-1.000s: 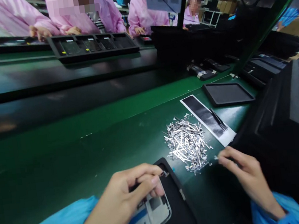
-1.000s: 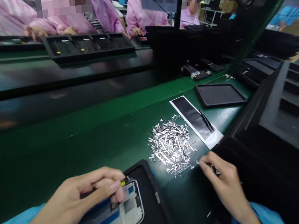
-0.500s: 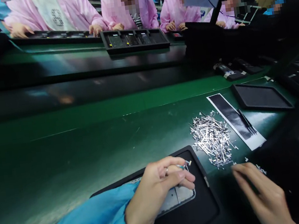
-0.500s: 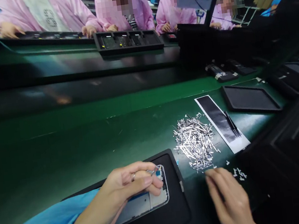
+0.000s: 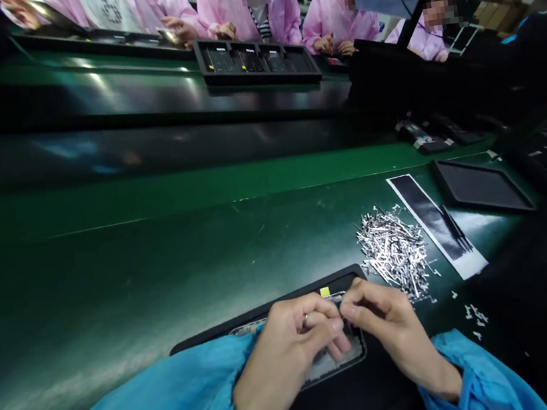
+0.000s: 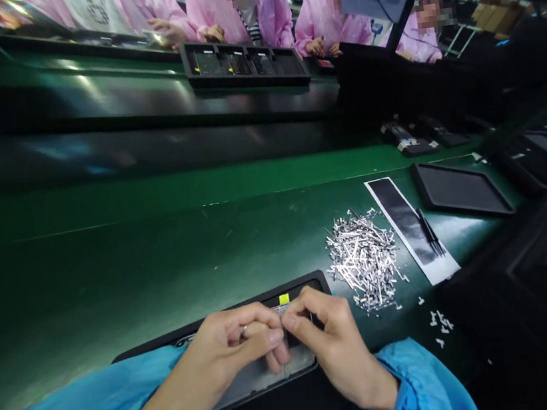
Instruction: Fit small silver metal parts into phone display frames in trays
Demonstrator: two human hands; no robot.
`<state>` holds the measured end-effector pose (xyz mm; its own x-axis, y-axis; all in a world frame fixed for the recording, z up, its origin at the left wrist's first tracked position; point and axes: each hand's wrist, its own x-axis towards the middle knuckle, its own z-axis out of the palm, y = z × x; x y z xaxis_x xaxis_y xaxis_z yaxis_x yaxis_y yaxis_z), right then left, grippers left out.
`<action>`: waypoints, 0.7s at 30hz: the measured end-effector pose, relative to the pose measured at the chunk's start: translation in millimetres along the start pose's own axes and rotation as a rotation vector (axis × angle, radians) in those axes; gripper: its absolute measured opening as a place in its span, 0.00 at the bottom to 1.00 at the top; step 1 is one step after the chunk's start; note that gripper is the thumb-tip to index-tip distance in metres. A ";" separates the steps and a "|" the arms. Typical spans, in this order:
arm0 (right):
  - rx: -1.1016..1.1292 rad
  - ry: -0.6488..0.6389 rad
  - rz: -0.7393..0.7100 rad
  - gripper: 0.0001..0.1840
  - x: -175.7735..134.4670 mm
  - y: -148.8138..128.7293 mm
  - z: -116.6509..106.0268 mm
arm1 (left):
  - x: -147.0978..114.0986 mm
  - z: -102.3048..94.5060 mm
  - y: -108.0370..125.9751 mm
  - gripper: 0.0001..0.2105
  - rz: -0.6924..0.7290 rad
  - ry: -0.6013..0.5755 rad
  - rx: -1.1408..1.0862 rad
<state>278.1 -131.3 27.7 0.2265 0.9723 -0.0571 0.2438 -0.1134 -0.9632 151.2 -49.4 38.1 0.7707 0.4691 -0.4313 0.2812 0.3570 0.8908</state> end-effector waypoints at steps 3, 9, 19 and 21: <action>-0.119 0.035 -0.065 0.10 -1.7 -1.7 0.8 | 3.0 -10.3 1.8 0.10 0.049 0.043 0.196; -0.566 0.134 -0.241 0.08 -16.5 7.0 -5.8 | 14.0 -23.4 -5.8 0.12 0.232 0.189 0.766; -1.062 0.062 -0.574 0.16 -30.3 39.7 15.7 | 22.3 -15.9 -33.5 0.14 0.660 0.325 1.066; -1.114 0.024 -0.597 0.18 -29.8 39.6 14.6 | 23.0 -15.7 -34.5 0.12 0.684 0.343 1.061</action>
<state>267.2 -161.8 -12.6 -0.1782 0.9289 0.3246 0.9712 0.2190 -0.0936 150.3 -38.3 -4.8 0.7961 0.5381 0.2768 0.3257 -0.7665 0.5535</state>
